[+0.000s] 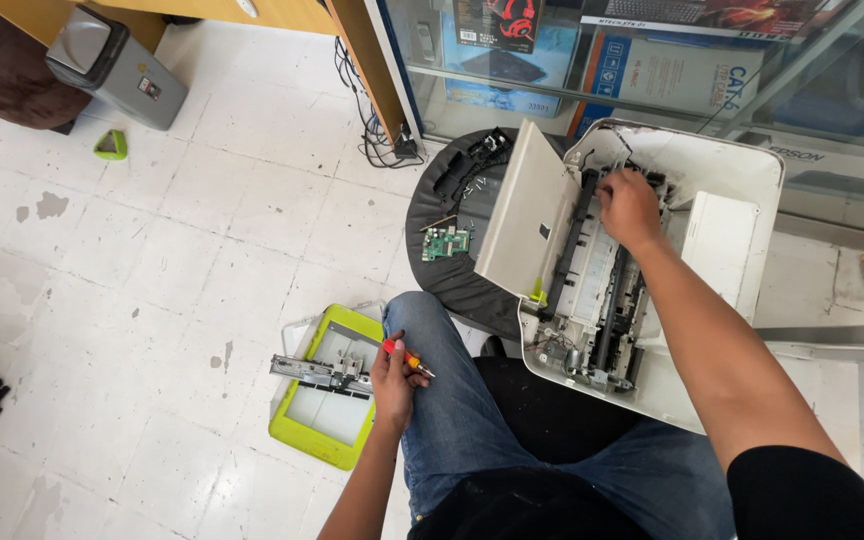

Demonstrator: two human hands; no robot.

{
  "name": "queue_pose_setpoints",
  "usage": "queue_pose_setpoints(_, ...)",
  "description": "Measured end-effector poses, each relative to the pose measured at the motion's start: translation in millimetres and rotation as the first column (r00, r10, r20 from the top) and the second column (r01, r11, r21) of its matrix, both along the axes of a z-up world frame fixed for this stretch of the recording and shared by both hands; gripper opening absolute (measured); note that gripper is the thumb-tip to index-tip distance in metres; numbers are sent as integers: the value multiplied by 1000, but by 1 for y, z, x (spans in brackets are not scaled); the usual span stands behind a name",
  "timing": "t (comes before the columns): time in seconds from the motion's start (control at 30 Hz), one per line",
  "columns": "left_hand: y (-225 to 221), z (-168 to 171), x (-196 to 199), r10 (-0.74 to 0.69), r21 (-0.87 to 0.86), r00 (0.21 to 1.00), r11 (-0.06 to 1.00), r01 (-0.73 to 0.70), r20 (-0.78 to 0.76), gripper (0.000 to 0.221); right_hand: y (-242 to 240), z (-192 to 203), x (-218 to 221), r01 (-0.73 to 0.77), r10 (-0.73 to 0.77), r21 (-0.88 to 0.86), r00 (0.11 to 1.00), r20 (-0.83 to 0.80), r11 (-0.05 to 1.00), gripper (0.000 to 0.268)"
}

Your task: Disassembling a printer to clean its internal components using a screwdriver and a brush.

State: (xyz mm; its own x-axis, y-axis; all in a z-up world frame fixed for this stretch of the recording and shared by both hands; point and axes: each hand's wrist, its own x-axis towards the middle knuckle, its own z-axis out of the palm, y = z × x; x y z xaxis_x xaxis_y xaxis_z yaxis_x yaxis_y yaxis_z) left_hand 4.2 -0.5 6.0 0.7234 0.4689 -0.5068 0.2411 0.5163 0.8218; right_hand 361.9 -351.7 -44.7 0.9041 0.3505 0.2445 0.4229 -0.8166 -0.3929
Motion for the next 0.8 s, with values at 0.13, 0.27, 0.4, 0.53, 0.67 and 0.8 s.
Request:
queue_pose_setpoints(0.13, 0, 4, -1, -10, -5, 1000, 1000, 10, -6, 42, 1, -1, -4, -47, 42, -175, 999, -33, 983, 16)
queue_pose_setpoints(0.27, 0, 0, -1, 2, -7, 1000, 1000, -2, 4, 42, 17, -2, -12, 145, -136, 32, 973, -188, 989, 24)
queue_pose_setpoints(0.4, 2, -3, -1, -11, -11, 1000, 1000, 11, -6, 42, 34, 16, -45, 409, -253, 244, 835, -489, 880, 52)
queue_pose_setpoints(0.53, 1, -2, -3, -18, -12, 1000, 1000, 18, -2, 43, 47, 24, -59, 494, -277, 264, 771, -573, 829, 64)
queue_pose_setpoints(0.67, 4, -6, -1, -18, -30, 1000, 999, 18, -8, 44, 36, 2, -45, 517, -279, 298, 767, -578, 803, 57)
queue_pose_setpoints(0.8, 4, -8, -2, -5, -46, 1000, 999, 4, -10, 44, 16, -28, -31, 560, -199, 437, 746, -636, 704, 52)
